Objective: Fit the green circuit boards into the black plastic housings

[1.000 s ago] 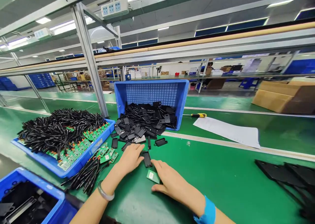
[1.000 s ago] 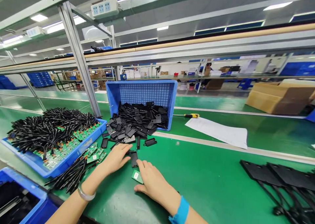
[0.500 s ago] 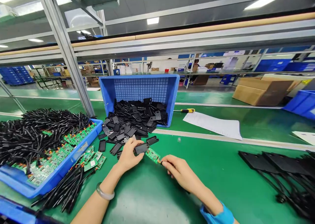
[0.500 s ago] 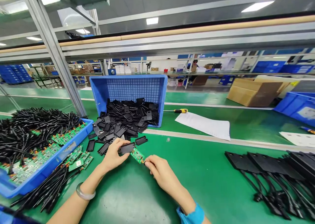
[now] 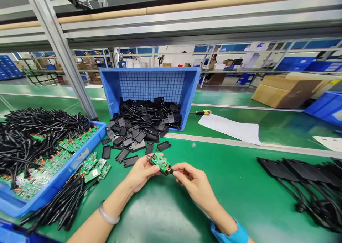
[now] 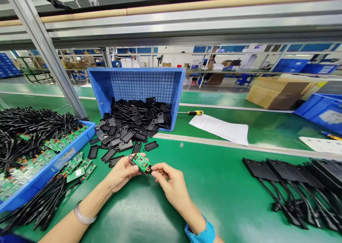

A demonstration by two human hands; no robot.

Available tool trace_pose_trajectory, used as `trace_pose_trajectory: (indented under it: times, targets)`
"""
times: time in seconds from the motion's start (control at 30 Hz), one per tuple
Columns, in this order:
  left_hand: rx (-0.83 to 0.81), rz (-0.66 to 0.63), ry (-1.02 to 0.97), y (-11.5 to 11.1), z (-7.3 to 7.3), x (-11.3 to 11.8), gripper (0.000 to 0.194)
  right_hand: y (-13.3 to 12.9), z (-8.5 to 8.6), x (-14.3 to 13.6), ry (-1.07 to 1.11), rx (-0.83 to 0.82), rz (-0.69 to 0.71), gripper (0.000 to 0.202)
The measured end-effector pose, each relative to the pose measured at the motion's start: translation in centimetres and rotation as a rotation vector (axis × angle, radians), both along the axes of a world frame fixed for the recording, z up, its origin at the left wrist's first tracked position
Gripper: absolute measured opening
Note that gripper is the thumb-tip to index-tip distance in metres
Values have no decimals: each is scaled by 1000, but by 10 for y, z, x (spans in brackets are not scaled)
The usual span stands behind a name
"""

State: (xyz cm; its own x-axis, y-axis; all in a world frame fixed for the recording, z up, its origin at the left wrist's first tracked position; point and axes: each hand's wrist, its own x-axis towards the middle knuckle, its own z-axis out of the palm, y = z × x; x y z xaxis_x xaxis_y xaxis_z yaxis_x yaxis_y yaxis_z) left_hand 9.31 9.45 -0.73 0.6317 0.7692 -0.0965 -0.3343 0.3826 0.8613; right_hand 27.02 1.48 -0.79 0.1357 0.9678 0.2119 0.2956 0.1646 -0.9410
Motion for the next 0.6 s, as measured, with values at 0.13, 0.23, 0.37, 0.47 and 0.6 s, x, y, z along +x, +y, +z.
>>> trace_pose_trajectory:
  times: [0.13, 0.23, 0.37, 0.47, 0.6]
  targets:
    - [-50, -37, -33, -2, 2, 0, 59, 0, -4, -1, 11, 11, -6, 21]
    - [-70, -42, -47, -4, 4, 0, 62, 0, -5, -2, 8, 33, -23, 19]
    - [-68, -3, -32, -4, 3, 1, 63, 0, -4, -2, -14, 53, -35, 18]
    - [-56, 0, -22, -5, 2, 2, 61, 0, -5, -3, -36, 48, -29, 18]
    - [-31, -39, -35, -7, 2, 1, 59, 0, -6, -6, -35, 24, -25, 19]
